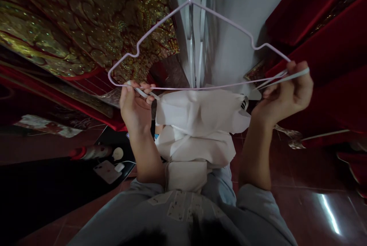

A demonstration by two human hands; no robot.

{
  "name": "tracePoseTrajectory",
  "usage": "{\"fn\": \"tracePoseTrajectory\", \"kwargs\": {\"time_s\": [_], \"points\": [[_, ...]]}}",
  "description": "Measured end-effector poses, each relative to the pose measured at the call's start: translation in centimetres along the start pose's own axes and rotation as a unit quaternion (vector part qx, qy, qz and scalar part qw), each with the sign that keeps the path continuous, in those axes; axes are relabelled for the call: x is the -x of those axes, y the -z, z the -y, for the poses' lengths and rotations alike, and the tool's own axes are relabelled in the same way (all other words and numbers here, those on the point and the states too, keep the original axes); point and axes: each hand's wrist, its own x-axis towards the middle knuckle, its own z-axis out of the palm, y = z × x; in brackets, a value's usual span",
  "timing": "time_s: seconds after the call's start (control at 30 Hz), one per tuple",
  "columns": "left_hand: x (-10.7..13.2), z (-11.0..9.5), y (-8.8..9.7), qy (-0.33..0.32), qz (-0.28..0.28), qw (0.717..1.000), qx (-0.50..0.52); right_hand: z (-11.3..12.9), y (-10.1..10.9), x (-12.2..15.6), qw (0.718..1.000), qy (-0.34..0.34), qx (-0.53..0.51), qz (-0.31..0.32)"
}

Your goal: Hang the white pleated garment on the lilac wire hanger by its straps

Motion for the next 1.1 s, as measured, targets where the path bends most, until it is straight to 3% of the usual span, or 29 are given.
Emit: {"fn": "tracePoseTrajectory", "kwargs": {"time_s": [0.07,0.13,0.17,0.27,0.33,0.4,0.5,0.67,0.73,0.8,0.9,1.0,1.1], "points": [[0.0,0.1,-0.1,0.005,-0.007,1.0,-0.012,1.0,-1.6,2.0,0.986,0.148,-0.006,-0.072],[-0.1,0.2,-0.1,0.007,-0.016,1.0,-0.021,3.1,-3.8,3.7,0.969,0.225,-0.002,-0.105],[-0.1,0.2,-0.2,0.006,-0.019,1.0,-0.02,4.3,-4.9,4.3,0.974,0.212,0.025,-0.08],[0.0,0.4,-0.3,-0.005,-0.018,1.0,-0.015,8.3,-7.3,5.5,0.982,0.121,0.112,0.093],[0.2,0.5,-0.4,-0.009,-0.013,1.0,-0.017,10.3,-8.1,5.8,0.957,0.056,0.159,0.238],[0.3,0.5,-0.2,-0.008,-0.007,1.0,-0.028,11.2,-8.5,5.9,0.925,0.008,0.184,0.332],[-0.1,0.6,0.9,-0.027,-0.006,0.997,-0.07,11.2,-8.4,5.6,0.919,-0.006,0.187,0.346],[-2.7,0.0,4.4,-0.246,-0.079,0.957,-0.131,10.8,-7.3,4.8,0.93,-0.006,0.177,0.322],[-3.8,-0.8,5.2,-0.291,-0.064,0.943,-0.149,10.8,-7.0,4.8,0.926,-0.006,0.176,0.334],[-4.7,-2.1,4.9,-0.273,0.013,0.946,-0.177,10.8,-7.1,5.0,0.921,-0.007,0.173,0.35],[-5.7,-3.9,2.6,-0.157,0.147,0.951,-0.223,10.8,-7.5,5.8,0.918,-0.012,0.172,0.358],[-6.5,-5.2,0.0,-0.054,0.158,0.953,-0.252,10.6,-7.7,6.3,0.919,-0.012,0.171,0.354],[-7.0,-5.0,-1.0,-0.072,0.174,0.947,-0.261,10.5,-7.3,6.3,0.918,-0.008,0.171,0.358]]}}
